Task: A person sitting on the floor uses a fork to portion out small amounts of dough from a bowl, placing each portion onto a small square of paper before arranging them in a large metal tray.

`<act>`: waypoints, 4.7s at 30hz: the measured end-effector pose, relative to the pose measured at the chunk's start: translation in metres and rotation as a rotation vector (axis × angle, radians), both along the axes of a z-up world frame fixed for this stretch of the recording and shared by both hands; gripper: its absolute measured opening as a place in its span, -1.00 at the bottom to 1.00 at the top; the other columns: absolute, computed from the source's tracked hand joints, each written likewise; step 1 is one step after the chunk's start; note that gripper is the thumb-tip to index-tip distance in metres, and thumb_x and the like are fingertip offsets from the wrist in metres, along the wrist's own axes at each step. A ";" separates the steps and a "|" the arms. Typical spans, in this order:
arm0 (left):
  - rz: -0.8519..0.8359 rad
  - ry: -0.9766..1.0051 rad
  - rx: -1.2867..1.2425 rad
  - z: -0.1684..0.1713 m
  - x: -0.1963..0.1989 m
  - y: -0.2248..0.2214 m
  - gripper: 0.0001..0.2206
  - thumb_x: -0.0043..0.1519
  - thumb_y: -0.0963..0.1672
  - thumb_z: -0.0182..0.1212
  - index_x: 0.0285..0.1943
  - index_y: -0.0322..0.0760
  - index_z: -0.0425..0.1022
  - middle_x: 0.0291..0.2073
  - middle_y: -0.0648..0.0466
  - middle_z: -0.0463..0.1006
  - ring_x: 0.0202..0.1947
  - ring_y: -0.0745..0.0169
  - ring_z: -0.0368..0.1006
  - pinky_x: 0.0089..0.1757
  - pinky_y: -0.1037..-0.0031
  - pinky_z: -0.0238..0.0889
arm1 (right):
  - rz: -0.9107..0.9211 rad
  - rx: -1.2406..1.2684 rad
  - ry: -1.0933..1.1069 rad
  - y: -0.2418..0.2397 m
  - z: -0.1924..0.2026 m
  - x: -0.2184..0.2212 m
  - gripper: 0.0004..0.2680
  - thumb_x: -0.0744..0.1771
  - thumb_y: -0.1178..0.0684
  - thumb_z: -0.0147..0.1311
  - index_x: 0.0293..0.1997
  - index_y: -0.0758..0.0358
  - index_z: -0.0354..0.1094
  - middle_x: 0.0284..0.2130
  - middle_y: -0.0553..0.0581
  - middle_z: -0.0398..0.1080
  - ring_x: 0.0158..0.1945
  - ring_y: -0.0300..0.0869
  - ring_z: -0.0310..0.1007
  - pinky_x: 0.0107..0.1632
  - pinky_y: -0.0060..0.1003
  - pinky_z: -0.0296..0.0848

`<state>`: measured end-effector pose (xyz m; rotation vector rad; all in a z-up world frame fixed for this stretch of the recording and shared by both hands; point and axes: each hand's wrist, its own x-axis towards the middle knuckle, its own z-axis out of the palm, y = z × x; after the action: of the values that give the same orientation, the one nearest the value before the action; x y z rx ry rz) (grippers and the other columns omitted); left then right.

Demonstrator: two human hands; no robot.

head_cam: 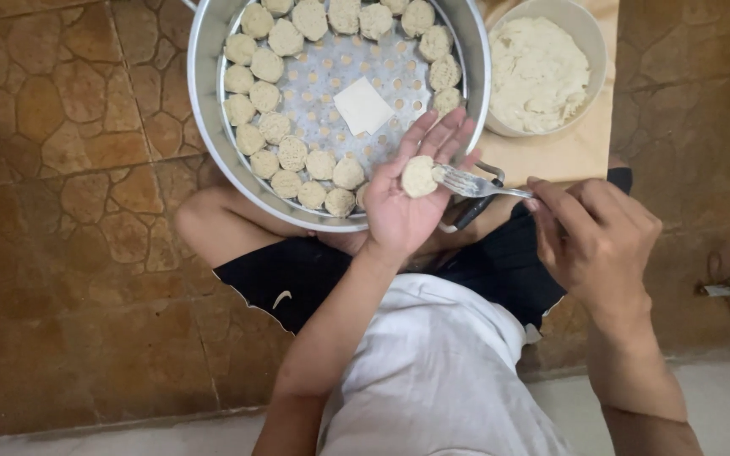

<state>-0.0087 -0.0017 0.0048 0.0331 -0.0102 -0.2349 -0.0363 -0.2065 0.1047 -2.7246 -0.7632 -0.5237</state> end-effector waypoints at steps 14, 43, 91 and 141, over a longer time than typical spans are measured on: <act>0.022 0.081 -0.143 -0.001 0.006 0.002 -0.57 0.49 -0.08 -0.11 0.49 -0.39 0.20 0.43 -0.29 0.23 0.49 -0.26 0.10 0.45 -0.13 -0.07 | -0.013 0.019 0.134 0.007 0.007 0.002 -0.94 0.47 0.19 0.21 0.00 0.31 0.59 -0.38 0.13 0.39 -0.40 -0.09 0.38 -0.34 -0.25 0.29; -0.170 0.496 -0.004 0.038 0.015 0.013 -0.33 0.18 -0.10 -0.16 0.59 -0.21 -0.01 0.52 -0.21 0.04 0.53 -0.44 -0.10 0.45 -0.18 -0.25 | 0.030 0.008 -0.030 0.001 -0.004 0.008 -0.94 0.47 0.18 0.28 0.01 0.29 0.63 -0.45 0.13 0.24 -0.43 -0.08 0.24 -0.37 -0.21 0.16; -0.040 0.240 -0.036 0.004 0.011 0.008 -0.53 0.39 0.04 0.05 0.35 -0.34 0.33 0.16 -0.16 0.48 0.24 -0.12 0.38 0.37 -0.07 0.08 | -0.294 -0.822 -0.088 -0.070 -0.026 0.100 -0.76 0.27 -0.01 0.09 -0.66 -0.09 0.15 -0.68 -0.19 0.07 -0.52 -0.30 0.14 -0.35 -0.33 0.09; -0.047 0.232 -0.025 0.007 0.013 0.007 -0.60 0.44 -0.03 0.05 0.36 -0.37 0.31 0.22 -0.22 0.44 0.36 -0.18 0.27 0.38 -0.07 0.05 | -0.312 -0.062 0.359 -0.135 -0.058 0.088 -0.59 0.59 -0.21 0.06 -0.41 0.14 0.38 -0.53 -0.04 0.30 -0.40 -0.22 0.26 -0.19 -0.18 0.20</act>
<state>0.0043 0.0053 0.0119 -0.0198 0.2170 -0.2844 0.0512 -0.3411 0.0464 -2.8915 -0.2706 -0.0609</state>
